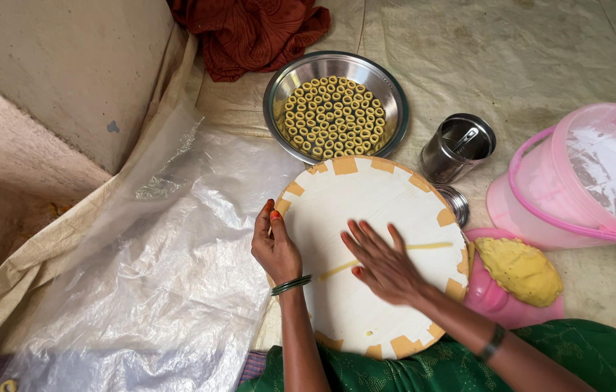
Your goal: The person rolls small pieces of yellow dough into thin ropes on a round board and then joins the ends to form small rings. The rings are placed into a metal bowl nearby.
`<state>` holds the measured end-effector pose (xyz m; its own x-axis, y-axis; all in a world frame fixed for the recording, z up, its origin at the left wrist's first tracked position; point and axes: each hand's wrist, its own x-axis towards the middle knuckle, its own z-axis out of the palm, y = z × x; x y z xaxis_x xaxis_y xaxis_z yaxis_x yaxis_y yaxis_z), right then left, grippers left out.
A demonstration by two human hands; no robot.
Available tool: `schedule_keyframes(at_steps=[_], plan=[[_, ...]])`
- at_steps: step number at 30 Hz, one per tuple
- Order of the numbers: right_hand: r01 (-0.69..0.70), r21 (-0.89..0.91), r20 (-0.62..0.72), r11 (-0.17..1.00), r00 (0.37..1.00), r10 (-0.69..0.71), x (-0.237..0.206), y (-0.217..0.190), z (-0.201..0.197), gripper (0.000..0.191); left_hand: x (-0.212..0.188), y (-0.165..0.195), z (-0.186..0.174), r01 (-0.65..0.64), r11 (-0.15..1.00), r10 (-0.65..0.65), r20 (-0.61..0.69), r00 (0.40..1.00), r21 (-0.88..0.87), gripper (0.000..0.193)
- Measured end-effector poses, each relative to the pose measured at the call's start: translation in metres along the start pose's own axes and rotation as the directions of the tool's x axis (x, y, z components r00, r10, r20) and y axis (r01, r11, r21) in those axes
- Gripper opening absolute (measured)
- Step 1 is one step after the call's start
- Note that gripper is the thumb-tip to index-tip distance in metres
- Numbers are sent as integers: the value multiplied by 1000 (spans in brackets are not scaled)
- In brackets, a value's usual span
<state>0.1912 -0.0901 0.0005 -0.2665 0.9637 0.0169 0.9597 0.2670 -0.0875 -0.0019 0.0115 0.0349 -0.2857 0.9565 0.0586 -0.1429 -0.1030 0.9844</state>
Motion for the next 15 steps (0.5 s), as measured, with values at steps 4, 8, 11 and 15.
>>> schedule_keyframes(at_steps=[4, 8, 11, 15], plan=[[-36, 41, 21, 999, 999, 35, -28, -23, 2, 72, -2, 5, -3, -12, 1000, 12, -11, 1000, -13, 38], [-22, 22, 14, 1000, 1000, 22, -1, -40, 6, 73, -2, 7, -6, -24, 1000, 24, -35, 999, 2, 37], [-101, -48, -23, 994, 995, 100, 51, -31, 1, 71, -1, 6, -6, -22, 999, 21, -35, 999, -25, 37], [-229, 73, -24, 971, 973, 231, 125, -14, -16, 69, 2, 3, -2, -15, 999, 13, -29, 999, -43, 36]])
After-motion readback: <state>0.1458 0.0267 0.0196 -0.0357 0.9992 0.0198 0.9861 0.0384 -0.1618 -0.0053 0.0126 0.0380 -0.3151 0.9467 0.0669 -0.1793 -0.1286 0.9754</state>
